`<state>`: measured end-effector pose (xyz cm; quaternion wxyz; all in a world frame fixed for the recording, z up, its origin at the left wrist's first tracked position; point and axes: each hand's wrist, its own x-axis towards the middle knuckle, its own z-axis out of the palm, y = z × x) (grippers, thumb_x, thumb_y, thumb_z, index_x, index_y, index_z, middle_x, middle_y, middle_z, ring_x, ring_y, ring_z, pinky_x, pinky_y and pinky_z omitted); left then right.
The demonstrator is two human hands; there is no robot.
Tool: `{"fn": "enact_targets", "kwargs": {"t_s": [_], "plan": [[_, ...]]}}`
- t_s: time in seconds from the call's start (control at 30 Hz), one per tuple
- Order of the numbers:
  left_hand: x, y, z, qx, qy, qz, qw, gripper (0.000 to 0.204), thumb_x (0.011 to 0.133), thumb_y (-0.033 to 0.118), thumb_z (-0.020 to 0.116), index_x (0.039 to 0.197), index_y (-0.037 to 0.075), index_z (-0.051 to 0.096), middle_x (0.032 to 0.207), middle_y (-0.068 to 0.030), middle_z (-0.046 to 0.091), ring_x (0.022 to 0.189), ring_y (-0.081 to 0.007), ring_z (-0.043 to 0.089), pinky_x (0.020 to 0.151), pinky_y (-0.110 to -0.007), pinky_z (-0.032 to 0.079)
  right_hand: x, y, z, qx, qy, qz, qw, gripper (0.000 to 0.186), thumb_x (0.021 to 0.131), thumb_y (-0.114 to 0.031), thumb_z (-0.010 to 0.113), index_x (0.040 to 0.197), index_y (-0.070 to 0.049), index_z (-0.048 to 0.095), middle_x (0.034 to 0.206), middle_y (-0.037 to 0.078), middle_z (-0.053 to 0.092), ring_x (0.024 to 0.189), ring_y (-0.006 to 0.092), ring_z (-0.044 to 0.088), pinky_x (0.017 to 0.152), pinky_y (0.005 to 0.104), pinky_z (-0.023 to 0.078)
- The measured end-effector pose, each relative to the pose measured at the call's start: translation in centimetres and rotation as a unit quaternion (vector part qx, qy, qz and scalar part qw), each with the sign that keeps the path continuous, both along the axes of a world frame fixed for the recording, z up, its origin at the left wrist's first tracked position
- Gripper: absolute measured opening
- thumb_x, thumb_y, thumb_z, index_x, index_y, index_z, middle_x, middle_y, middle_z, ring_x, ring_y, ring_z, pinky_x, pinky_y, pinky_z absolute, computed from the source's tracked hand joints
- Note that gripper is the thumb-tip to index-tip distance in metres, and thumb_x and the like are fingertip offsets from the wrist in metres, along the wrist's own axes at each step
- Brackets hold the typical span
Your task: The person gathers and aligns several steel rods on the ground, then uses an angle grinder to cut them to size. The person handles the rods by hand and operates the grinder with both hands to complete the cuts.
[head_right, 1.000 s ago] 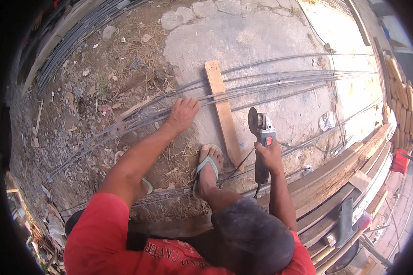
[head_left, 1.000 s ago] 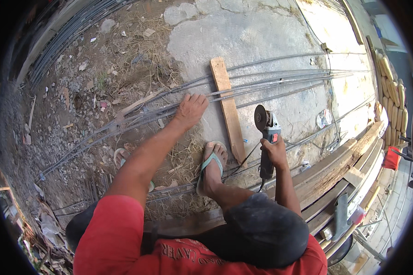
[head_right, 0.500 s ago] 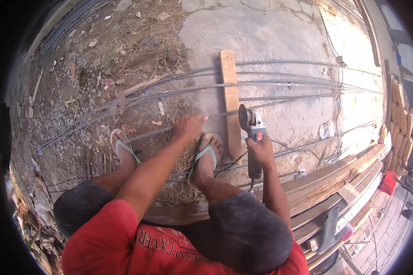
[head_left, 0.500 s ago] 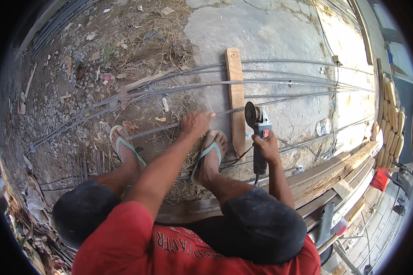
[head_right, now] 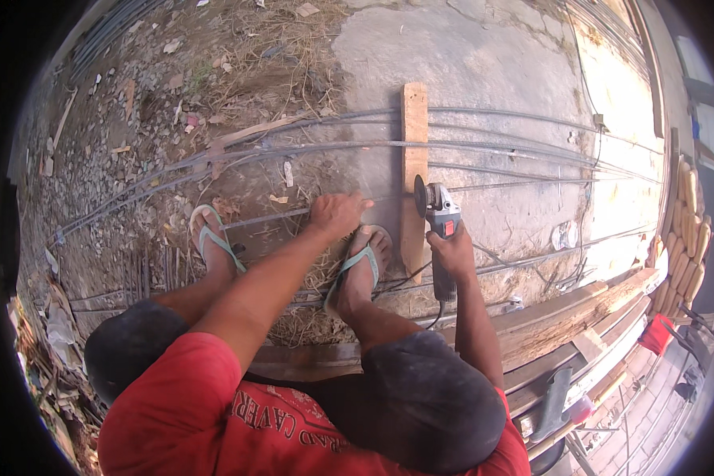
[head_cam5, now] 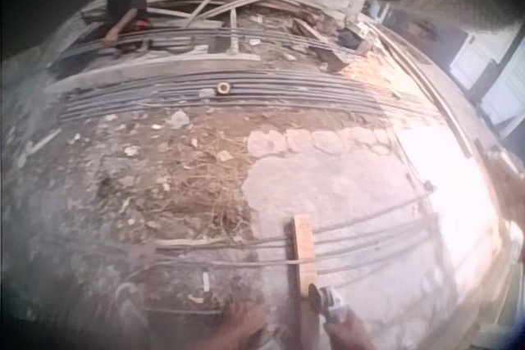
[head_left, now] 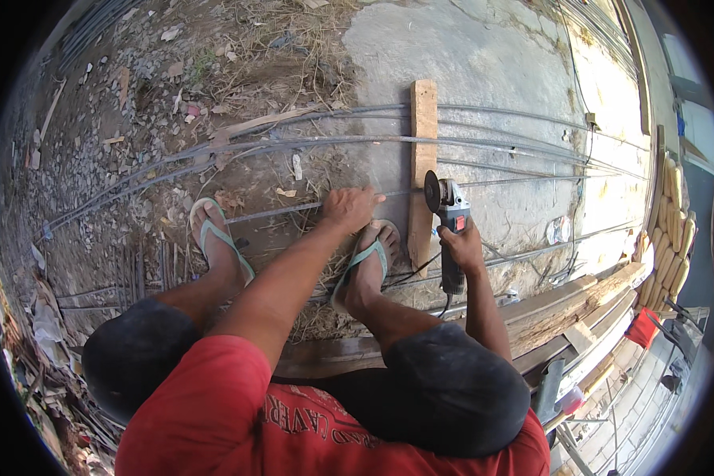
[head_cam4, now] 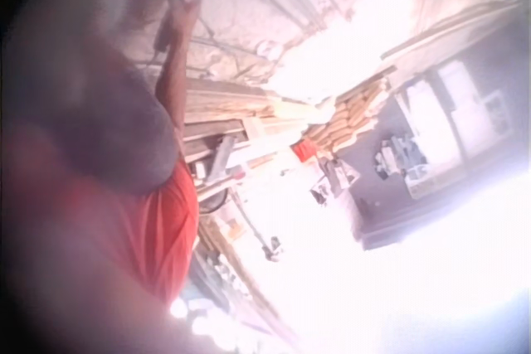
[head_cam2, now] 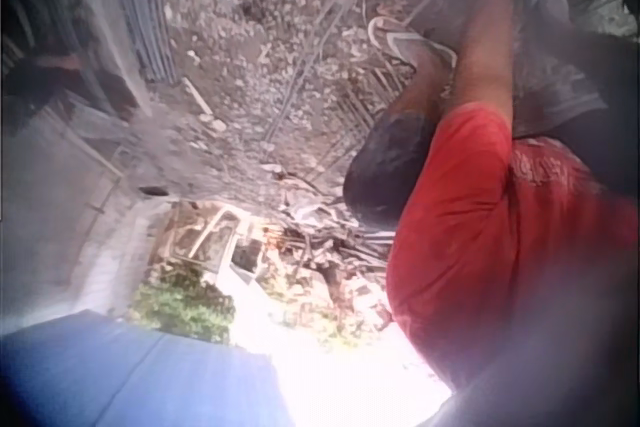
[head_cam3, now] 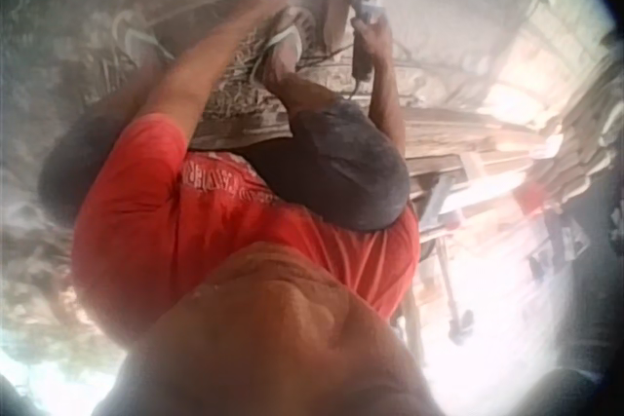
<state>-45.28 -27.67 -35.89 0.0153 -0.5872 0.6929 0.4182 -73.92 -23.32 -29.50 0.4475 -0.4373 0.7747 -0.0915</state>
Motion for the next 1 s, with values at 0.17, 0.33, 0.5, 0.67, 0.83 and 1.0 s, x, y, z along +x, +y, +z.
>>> {"fn": "enact_targets", "kwargs": {"t_s": [0.17,0.33,0.5,0.67,0.83,1.0], "plan": [[0.1,0.1,-1.1,-0.007,0.021,0.004,1.000,0.046,0.104,0.050,0.048,0.111,0.010,0.070,0.101,-0.0193,0.075,0.098,-0.0392,0.072,0.086,-0.052,0.054,-0.3,0.6,-0.8,-0.023,0.004,0.007,1.000,0.055,0.079,-0.026,0.076,0.122,0.004,0.060,0.102,0.019,0.072,0.093,0.0285,0.070,0.086,0.0392,0.055],[0.2,0.0,-1.5,0.007,0.026,0.000,1.000,0.046,0.104,0.049,0.047,0.111,0.010,0.069,0.102,-0.0193,0.075,0.098,-0.0397,0.072,0.085,-0.053,0.053,-0.3,0.8,-1.6,-0.011,0.043,0.019,0.999,0.055,0.080,-0.025,0.075,0.124,0.003,0.059,0.104,0.019,0.072,0.095,0.0270,0.069,0.088,0.0393,0.054],[0.2,-0.1,-1.6,0.003,0.031,-0.011,0.999,0.046,0.104,0.049,0.047,0.111,0.009,0.069,0.101,-0.0200,0.075,0.097,-0.0401,0.072,0.085,-0.054,0.053,-0.3,1.1,-2.4,-0.026,0.013,0.003,1.000,0.053,0.081,-0.024,0.074,0.124,0.003,0.059,0.102,0.017,0.071,0.092,0.0249,0.068,0.085,0.0378,0.054],[0.3,-0.4,-1.4,0.018,0.034,-0.016,0.999,0.047,0.104,0.049,0.047,0.112,0.009,0.070,0.101,-0.0204,0.075,0.097,-0.0408,0.072,0.085,-0.054,0.052,0.4,1.0,-2.3,-0.016,-0.006,-0.022,1.000,0.050,0.082,-0.021,0.073,0.121,0.005,0.058,0.100,0.015,0.071,0.088,0.0200,0.066,0.081,0.0358,0.054],[0.2,-0.6,-0.5,0.024,0.021,-0.020,0.999,0.046,0.106,0.048,0.047,0.112,0.009,0.070,0.101,-0.0209,0.075,0.097,-0.0392,0.072,0.085,-0.052,0.053,0.6,1.0,-2.0,-0.044,-0.002,-0.006,0.999,0.047,0.081,-0.018,0.074,0.119,0.006,0.058,0.096,0.013,0.071,0.083,0.0184,0.065,0.077,0.0357,0.054],[0.5,-0.6,-1.1,0.029,0.030,-0.013,0.999,0.047,0.105,0.049,0.047,0.114,0.010,0.072,0.101,-0.0213,0.075,0.098,-0.0402,0.072,0.086,-0.053,0.053,1.2,0.7,-1.3,-0.009,0.006,-0.002,1.000,0.047,0.081,-0.017,0.074,0.120,0.005,0.059,0.098,0.013,0.071,0.085,0.0186,0.065,0.078,0.0360,0.054]]}}
